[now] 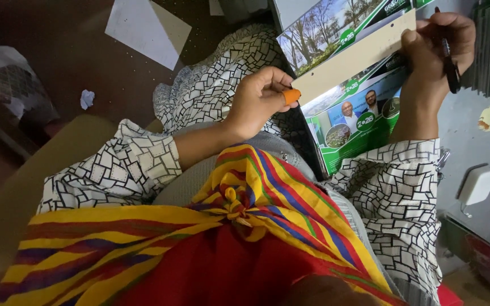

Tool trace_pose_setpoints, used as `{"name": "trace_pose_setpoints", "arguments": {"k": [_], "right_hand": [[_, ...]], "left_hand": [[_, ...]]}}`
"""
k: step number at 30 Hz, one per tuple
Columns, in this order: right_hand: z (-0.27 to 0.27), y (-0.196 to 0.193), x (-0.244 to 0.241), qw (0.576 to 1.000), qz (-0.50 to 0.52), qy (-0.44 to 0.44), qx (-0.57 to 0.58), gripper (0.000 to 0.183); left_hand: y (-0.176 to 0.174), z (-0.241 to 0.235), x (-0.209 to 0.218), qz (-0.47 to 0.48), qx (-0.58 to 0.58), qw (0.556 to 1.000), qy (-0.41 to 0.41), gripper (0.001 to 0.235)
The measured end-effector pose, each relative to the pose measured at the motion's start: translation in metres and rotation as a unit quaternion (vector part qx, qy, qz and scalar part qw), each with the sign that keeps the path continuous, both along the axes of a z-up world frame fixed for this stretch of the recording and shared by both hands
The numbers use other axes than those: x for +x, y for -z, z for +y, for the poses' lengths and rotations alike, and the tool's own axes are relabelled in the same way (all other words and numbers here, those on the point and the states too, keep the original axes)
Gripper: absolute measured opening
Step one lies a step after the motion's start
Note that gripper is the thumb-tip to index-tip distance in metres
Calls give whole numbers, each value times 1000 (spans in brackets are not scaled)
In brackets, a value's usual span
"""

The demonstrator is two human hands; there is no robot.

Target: Marking specific spots on printed calendar sheets with a pen and then using a manual hole puncher to create holes for binding.

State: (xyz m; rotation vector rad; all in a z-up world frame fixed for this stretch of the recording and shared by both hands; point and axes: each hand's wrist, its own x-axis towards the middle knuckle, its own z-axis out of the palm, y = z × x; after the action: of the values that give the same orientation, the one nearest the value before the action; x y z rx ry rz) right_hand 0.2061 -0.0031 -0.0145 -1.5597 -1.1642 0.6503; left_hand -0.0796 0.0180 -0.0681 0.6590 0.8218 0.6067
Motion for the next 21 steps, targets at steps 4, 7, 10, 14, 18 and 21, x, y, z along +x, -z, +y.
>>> {"name": "trace_pose_setpoints", "arguments": {"k": [4,7,10,14,18,21], "right_hand": [[0,3,2,1000,-17,-20,11,36],[1,8,6,998,-6,-33,47,39],[4,-5,-6,999,11,-15,48,43],[8,-22,-27,997,-58,29,29,38],[11,-22,-33,997,-54,57,17,35],[12,-28,-39,994,-83,70,1,34]], "left_hand": [[-3,1,-2,-3,17,1000,2,17],[-2,1,-1,-9,23,1000,-2,13],[-3,2,-1,-39,35,999,-14,13],[-8,4,-2,-17,36,999,-4,13],[-8,4,1,-5,-8,1000,-16,16],[-12,6,-1,8,19,1000,-2,15]]}}
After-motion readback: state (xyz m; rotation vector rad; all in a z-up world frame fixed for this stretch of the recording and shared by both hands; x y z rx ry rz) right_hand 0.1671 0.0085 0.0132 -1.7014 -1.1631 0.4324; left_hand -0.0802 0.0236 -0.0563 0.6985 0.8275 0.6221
